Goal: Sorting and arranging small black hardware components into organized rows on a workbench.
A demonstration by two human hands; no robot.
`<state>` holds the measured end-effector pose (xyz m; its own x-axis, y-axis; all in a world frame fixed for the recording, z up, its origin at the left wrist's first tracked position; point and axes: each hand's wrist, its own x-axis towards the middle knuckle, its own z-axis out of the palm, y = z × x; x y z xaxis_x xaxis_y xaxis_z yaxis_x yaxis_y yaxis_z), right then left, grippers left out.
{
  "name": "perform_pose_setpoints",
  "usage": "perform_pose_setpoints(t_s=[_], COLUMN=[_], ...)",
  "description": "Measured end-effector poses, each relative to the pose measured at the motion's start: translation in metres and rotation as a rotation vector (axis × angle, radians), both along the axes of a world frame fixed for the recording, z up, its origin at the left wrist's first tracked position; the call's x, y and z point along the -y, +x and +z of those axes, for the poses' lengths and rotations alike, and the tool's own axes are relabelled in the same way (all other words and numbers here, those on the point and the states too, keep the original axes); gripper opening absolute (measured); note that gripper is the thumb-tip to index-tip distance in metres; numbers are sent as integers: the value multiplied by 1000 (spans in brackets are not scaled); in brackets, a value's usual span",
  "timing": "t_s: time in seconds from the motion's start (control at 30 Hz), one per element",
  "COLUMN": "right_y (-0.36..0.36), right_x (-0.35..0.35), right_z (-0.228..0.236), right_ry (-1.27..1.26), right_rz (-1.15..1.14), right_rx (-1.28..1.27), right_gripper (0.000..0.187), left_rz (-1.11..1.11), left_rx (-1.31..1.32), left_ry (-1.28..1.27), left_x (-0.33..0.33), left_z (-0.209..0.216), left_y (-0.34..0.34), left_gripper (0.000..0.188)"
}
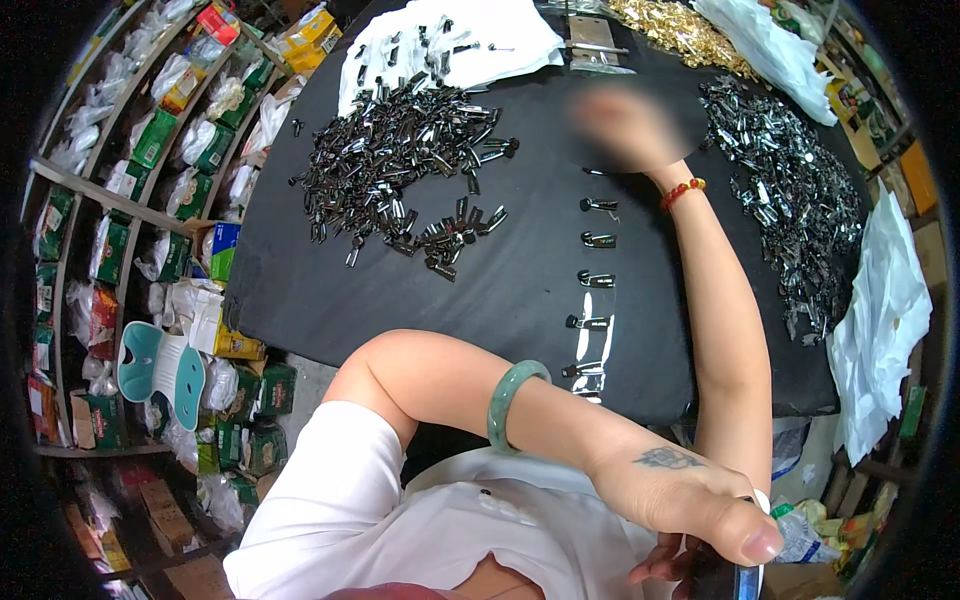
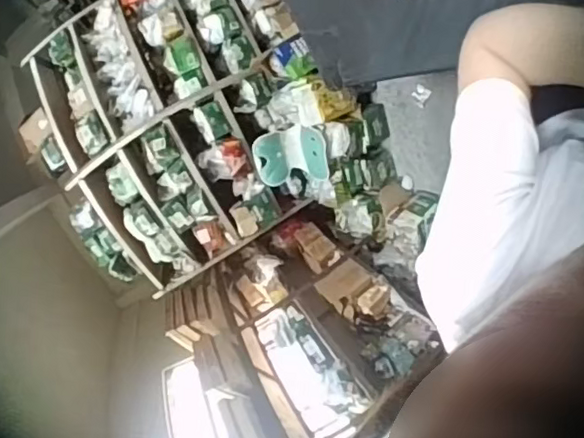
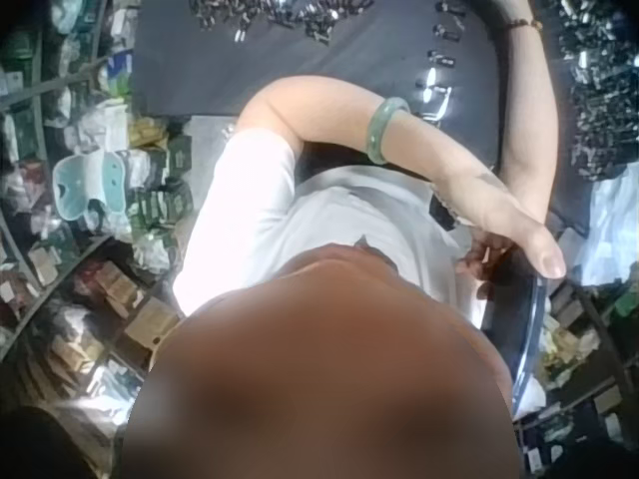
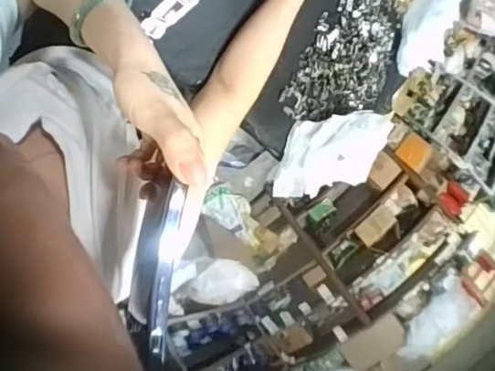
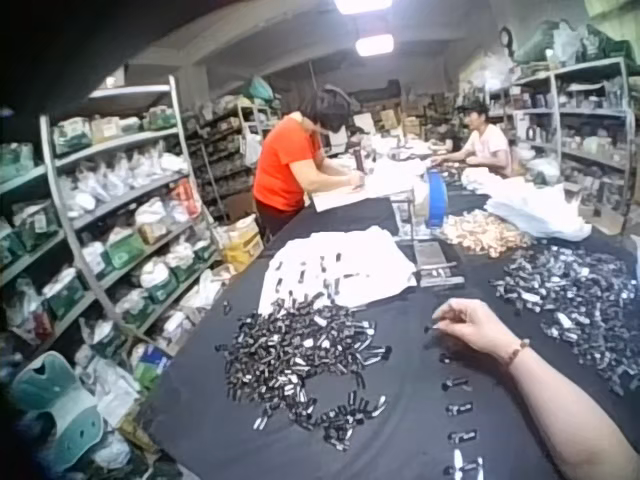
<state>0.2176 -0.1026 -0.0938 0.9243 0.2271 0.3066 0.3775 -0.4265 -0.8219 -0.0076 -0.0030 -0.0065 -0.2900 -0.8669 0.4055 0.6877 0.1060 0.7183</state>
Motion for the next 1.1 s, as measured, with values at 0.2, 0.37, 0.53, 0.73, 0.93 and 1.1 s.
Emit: perform_pose_setpoints(t_s=[0.2, 0.37, 0.53, 0.73, 0.93, 1.1], right_y=[-2, 0, -1, -1, -2, -4], right_x=[10, 16, 16, 9, 10, 16], right_z=[-11, -14, -13, -11, -12, -13], right_ry=[-190, -302, -340, -284, -435, -397], right_rz=[-65, -88, -79, -79, -145, -105], right_rx=[-42, -6, 3, 36, 17, 27], right_gripper=[11, 12, 12, 14, 13, 12], left_rz=[-5, -16, -9, -6, -8, -5], left_rx=[11, -7, 2, 8, 13, 18], left_ry=[0, 4, 11, 20, 15, 5], left_x=[-1, 0, 0, 1, 1, 1], left_z=[1, -2, -1, -3, -3, -3], left_y=[1, 0, -1, -2, -2, -2], left_gripper=[80, 81, 81, 82, 82, 83])
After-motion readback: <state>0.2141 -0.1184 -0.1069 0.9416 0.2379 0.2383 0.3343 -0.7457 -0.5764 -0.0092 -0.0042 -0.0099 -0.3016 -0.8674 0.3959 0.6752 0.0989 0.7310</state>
